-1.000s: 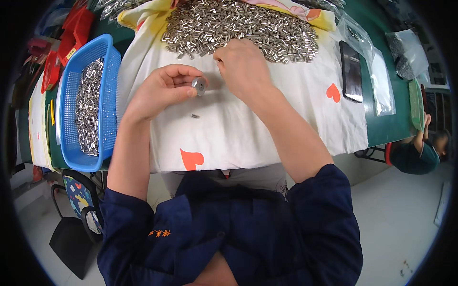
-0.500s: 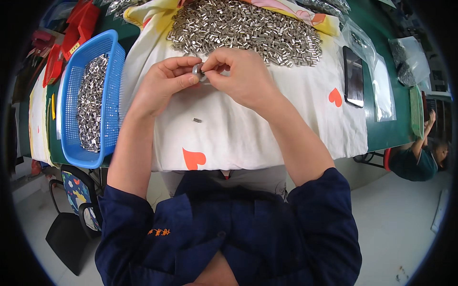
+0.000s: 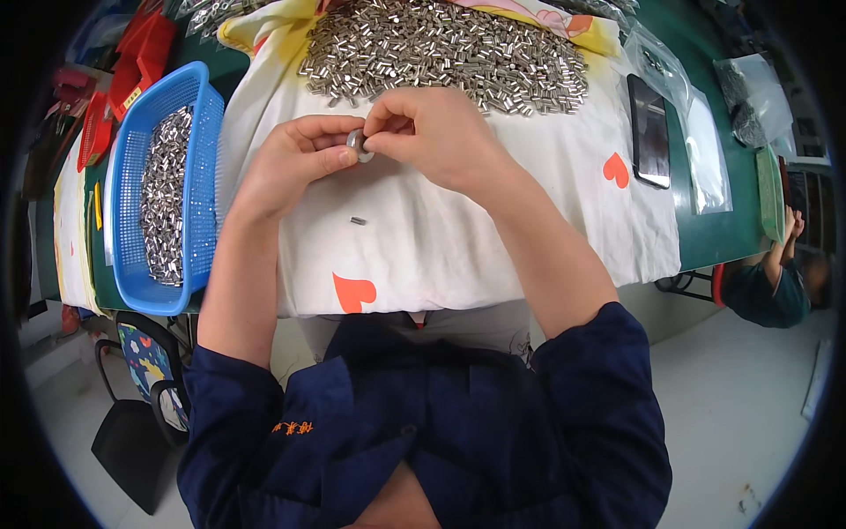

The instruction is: Assembling small metal pins onto a circular base plate at a factory workbench.

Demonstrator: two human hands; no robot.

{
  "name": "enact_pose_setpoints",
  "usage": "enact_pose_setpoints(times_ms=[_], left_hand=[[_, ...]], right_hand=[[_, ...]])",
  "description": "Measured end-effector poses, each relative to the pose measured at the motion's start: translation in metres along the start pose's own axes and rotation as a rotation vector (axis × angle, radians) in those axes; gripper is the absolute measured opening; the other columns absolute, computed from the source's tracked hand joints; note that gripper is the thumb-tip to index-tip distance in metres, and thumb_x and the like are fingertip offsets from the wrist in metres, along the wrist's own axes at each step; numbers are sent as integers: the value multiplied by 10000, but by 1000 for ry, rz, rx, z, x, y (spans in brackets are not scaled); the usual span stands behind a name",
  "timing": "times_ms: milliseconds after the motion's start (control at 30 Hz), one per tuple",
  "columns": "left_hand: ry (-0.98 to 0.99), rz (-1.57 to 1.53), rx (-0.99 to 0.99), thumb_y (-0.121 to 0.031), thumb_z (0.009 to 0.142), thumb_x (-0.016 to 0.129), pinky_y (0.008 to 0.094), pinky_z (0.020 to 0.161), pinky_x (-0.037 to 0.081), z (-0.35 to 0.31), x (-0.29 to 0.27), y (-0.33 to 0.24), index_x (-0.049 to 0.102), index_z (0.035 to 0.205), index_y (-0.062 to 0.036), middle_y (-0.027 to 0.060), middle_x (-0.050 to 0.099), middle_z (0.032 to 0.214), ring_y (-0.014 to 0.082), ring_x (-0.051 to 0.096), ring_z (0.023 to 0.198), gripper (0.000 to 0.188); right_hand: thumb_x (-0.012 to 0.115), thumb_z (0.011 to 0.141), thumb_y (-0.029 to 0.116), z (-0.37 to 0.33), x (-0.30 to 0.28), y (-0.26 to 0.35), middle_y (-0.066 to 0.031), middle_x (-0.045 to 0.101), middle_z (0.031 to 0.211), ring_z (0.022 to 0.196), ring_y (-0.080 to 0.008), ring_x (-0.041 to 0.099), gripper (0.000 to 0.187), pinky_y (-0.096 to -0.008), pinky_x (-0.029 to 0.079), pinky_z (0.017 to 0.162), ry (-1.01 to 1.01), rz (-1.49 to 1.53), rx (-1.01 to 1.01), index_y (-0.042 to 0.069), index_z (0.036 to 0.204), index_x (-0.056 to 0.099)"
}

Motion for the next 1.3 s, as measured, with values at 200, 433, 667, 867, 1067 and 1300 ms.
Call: enact_pose_setpoints(times_ms=[200, 433, 667, 867, 1067, 1300], left_hand=[[76, 59, -67, -21, 722, 650, 198, 733, 457, -5, 7, 4, 570, 1023, 19, 57, 623, 887, 88, 586, 792, 314], [191, 28, -33, -26, 720, 649, 197, 729, 458, -6, 15, 2, 575, 1019, 4, 42, 615, 883, 79, 581, 797, 309], [116, 31, -7, 11, 724, 626, 222, 758, 467, 0, 10, 0, 553, 1037, 10, 63, 612, 950, 103, 579, 841, 322], [-11, -91, 74, -29, 740, 635, 217, 731, 467, 3, -5, 0, 551, 1044, 18, 74, 622, 871, 116, 590, 785, 319], [10, -115, 84, -23, 749, 628, 215, 740, 470, 3, -4, -2, 545, 1061, 20, 81, 623, 867, 119, 592, 790, 326], [-51, -13, 75, -12, 744, 631, 204, 732, 468, 4, -5, 0, 559, 1041, 28, 87, 626, 872, 114, 595, 792, 309]], right_hand=[[602, 701, 123, 5, -37, -11, -79, 606, 686, 608, -199, 576, 116, -305, 448, 573, -194, -369, -30, 38, 778, 613], [580, 722, 117, 7, -20, -11, -100, 593, 760, 769, -266, 557, 82, -365, 449, 691, -289, -774, -119, 57, 760, 622], [574, 725, 96, 3, -17, -8, -102, 591, 789, 835, -272, 538, 75, -366, 439, 723, -255, -788, -171, 56, 770, 619], [574, 735, 82, -3, -11, 8, -77, 602, 780, 699, -167, 562, 89, -281, 455, 648, -138, -85, -42, 24, 786, 617], [570, 725, 70, -4, -4, 14, -70, 603, 741, 683, -147, 574, 98, -266, 456, 637, -110, -59, -105, 19, 799, 611], [583, 709, 67, -14, 0, 34, -74, 610, 712, 709, -167, 596, 88, -269, 467, 609, -264, -463, -398, 22, 781, 602]])
Point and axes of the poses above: each hand's wrist, its own z-axis towards the middle knuckle, its own x-axis out of the palm, y = z × x, the point moved 9 cm from there along z, towards the middle knuckle
